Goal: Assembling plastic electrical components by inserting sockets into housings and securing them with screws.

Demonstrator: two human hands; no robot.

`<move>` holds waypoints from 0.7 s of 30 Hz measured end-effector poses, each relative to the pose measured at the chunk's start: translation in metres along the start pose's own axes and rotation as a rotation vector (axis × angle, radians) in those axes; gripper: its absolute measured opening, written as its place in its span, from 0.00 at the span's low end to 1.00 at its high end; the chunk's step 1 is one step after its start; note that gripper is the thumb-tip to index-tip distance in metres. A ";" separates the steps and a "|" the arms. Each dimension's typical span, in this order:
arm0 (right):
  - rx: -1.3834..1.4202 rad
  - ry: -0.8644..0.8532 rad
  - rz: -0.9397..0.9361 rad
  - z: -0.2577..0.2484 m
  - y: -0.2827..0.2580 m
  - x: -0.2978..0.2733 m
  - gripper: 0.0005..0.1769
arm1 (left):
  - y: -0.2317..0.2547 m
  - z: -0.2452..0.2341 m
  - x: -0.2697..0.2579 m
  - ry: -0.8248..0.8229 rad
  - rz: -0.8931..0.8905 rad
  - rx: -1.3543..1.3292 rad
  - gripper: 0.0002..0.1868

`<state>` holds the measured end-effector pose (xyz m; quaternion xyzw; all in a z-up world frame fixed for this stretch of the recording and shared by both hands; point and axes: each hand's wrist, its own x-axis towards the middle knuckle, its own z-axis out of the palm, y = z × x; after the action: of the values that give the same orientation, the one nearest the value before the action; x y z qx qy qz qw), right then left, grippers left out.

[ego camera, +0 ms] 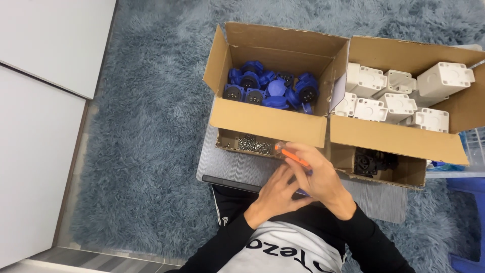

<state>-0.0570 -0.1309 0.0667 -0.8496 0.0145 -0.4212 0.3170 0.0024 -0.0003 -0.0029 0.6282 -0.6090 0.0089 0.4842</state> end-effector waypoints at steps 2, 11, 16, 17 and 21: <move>-0.012 -0.012 -0.003 0.000 0.004 -0.004 0.19 | -0.001 0.003 -0.003 0.001 -0.005 -0.005 0.25; 0.083 0.073 0.185 -0.028 -0.010 -0.020 0.16 | 0.004 0.004 -0.005 0.033 -0.021 0.014 0.23; 0.210 0.096 0.227 -0.055 -0.019 -0.052 0.18 | 0.019 -0.021 0.001 0.037 -0.049 -0.096 0.31; 0.212 0.097 0.230 -0.057 -0.021 -0.052 0.18 | 0.021 -0.031 0.006 0.034 -0.051 -0.095 0.31; 0.157 0.275 0.213 -0.067 -0.040 -0.050 0.22 | 0.032 -0.080 0.025 0.173 -0.003 -0.104 0.23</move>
<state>-0.1477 -0.1195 0.0833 -0.7504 0.1149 -0.4973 0.4200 0.0301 0.0374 0.0738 0.5999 -0.5636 0.0308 0.5671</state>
